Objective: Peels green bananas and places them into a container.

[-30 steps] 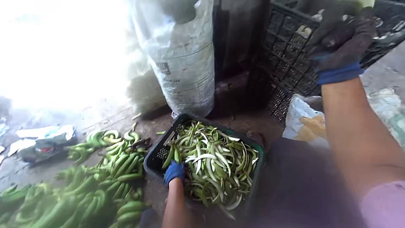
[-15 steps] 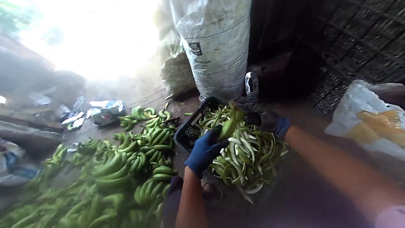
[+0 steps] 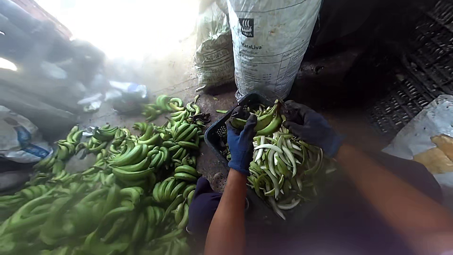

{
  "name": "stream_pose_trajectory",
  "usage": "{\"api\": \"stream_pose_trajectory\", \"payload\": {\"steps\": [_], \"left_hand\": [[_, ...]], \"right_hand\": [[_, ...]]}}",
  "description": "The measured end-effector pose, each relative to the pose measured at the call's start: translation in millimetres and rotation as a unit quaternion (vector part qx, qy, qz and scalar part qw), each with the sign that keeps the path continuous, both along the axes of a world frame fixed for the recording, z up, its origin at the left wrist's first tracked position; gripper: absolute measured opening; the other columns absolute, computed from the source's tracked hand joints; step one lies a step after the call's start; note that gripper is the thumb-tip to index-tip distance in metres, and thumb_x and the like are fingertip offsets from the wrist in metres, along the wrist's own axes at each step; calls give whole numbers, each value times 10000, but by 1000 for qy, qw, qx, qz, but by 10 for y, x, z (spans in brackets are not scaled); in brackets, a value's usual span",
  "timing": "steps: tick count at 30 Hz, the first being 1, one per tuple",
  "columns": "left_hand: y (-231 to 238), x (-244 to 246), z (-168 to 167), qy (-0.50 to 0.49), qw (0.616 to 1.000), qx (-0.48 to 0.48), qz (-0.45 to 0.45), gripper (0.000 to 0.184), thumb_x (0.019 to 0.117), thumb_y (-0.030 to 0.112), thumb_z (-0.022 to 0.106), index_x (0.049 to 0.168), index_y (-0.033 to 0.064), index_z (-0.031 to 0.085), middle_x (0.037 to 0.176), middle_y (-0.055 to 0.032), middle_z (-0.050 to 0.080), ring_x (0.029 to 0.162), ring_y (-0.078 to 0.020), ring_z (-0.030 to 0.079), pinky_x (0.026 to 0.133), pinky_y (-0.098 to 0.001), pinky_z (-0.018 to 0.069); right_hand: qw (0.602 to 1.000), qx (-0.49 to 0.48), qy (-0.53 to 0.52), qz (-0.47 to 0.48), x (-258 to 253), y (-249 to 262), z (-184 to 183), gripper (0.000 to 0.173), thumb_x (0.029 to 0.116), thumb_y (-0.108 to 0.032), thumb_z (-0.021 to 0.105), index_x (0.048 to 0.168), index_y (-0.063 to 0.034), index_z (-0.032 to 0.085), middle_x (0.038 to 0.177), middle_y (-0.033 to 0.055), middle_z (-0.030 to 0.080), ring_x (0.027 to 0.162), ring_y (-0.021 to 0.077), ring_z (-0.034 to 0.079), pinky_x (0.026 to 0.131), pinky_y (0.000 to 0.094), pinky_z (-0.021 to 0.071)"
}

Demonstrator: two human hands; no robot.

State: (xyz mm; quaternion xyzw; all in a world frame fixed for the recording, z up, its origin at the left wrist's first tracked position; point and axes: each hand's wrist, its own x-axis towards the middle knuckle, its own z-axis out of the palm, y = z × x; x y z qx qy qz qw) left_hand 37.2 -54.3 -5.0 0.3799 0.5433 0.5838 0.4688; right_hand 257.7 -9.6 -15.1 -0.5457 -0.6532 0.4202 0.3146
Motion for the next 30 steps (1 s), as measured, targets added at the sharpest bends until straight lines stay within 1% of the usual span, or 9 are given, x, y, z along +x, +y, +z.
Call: {"api": "stream_pose_trajectory", "payload": {"steps": [3, 9, 12, 15, 18, 21, 24, 28, 30], "left_hand": [[-18, -84, -13, 116, 993, 5, 13, 594, 922, 435, 738, 1436, 246, 508, 1148, -49, 688, 917, -165, 678, 755, -394, 591], [-45, -147, 26, 219, 975, 43, 19, 544, 951, 391, 710, 1412, 178, 517, 1076, -86, 687, 858, -185, 675, 736, -410, 581], [-119, -189, 127, 131, 989, 65, -23, 515, 959, 320, 716, 1422, 236, 508, 1153, -44, 681, 933, -163, 681, 764, -373, 603], [-60, -285, 269, 45, 990, 107, -85, 531, 955, 196, 713, 1439, 200, 496, 1198, -37, 663, 960, -131, 664, 781, -308, 591], [63, -334, 249, -53, 980, 135, -138, 684, 926, 86, 708, 1526, 73, 381, 1333, -134, 613, 1154, -237, 641, 973, -418, 571], [156, -333, 217, -86, 980, 133, -117, 659, 1005, 215, 605, 1562, 121, 267, 1157, -132, 644, 969, -245, 677, 846, -443, 601], [152, -265, 228, -80, 992, 95, -33, 437, 1092, 324, 411, 1476, 115, 397, 1082, -57, 653, 863, -155, 683, 728, -340, 616], [46, -133, 217, 1, 996, 93, 15, 401, 1111, 249, 327, 1402, 47, 514, 1199, -37, 627, 1032, -58, 618, 902, -260, 542], [-76, -33, 192, 15, 995, 92, -27, 379, 1104, 266, 313, 1373, 96, 520, 1105, 11, 635, 925, -20, 611, 813, -228, 545]], "right_hand": [[999, -39, 15, -3, -83, -135, 75, 468, 965, -267, 717, 1398, -185, 560, 981, 59, 747, 760, 184, 737, 700, 408, 640], [960, -33, 254, 109, -140, -207, 133, 311, 996, -156, 604, 1278, -34, 565, 925, 96, 727, 689, 170, 707, 615, 320, 630], [959, -230, 84, 145, -90, -112, -226, 310, 1050, -275, 579, 1279, -69, 615, 776, 112, 698, 538, 184, 646, 489, 326, 565], [950, -264, 84, 144, -171, -50, -219, 342, 1072, -331, 521, 1349, -142, 582, 804, 85, 676, 567, 163, 632, 516, 307, 562], [959, -171, 154, 163, -139, -53, -113, 456, 1036, -427, 509, 1440, -215, 522, 952, 48, 718, 681, 151, 673, 591, 292, 578], [970, 1, 90, 227, -99, -169, -75, 539, 1013, -397, 559, 1519, -228, 486, 1141, 8, 698, 901, 102, 687, 777, 288, 599], [951, 151, -9, 270, -189, -270, 7, 595, 942, -412, 638, 1492, -211, 536, 1193, -24, 681, 1039, 65, 621, 887, 288, 539], [930, 251, -64, 261, -224, -251, 39, 533, 962, -416, 617, 1456, -220, 583, 1279, 47, 670, 1142, 155, 631, 977, 369, 526], [933, 255, -103, 232, -197, -117, 65, 513, 973, -389, 621, 1463, -242, 574, 1280, 94, 664, 1158, 233, 628, 1009, 457, 501]]}}
